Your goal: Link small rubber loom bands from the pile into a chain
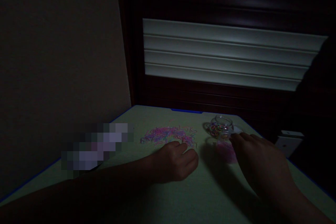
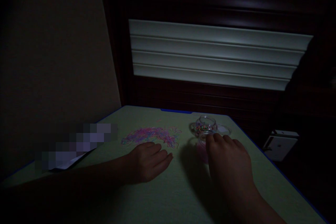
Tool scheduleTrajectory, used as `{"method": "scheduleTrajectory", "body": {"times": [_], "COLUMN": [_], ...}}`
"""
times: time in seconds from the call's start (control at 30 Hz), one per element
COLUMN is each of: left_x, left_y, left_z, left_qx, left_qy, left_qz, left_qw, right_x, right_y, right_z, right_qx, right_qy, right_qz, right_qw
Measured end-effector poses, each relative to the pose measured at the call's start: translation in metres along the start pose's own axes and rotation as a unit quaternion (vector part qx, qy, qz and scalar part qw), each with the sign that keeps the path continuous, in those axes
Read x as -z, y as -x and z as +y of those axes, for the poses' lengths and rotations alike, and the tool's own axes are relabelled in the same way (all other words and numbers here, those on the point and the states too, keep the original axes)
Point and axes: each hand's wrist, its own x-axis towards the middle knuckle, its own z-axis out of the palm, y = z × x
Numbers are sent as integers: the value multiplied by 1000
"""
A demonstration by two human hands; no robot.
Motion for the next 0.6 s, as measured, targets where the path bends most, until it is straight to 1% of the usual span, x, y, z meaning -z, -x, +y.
{"method": "scheduleTrajectory", "body": {"times": [0.1,0.23,0.43,0.6], "left_x": [-2,-3,-3,-2], "left_y": [0,0,1,0], "left_z": [1,1,1,1], "left_qx": [10,7,5,13], "left_qy": [-6,-3,-4,-7], "left_qz": [14,11,12,14], "left_qw": [1000,1000,1000,1000], "right_x": [-3,-5,-3,-5], "right_y": [0,0,0,1], "right_z": [1,1,0,1], "right_qx": [0,-6,-2,-2], "right_qy": [7,1,-7,1], "right_qz": [-9,-19,-27,-20], "right_qw": [1000,1000,1000,1000]}}
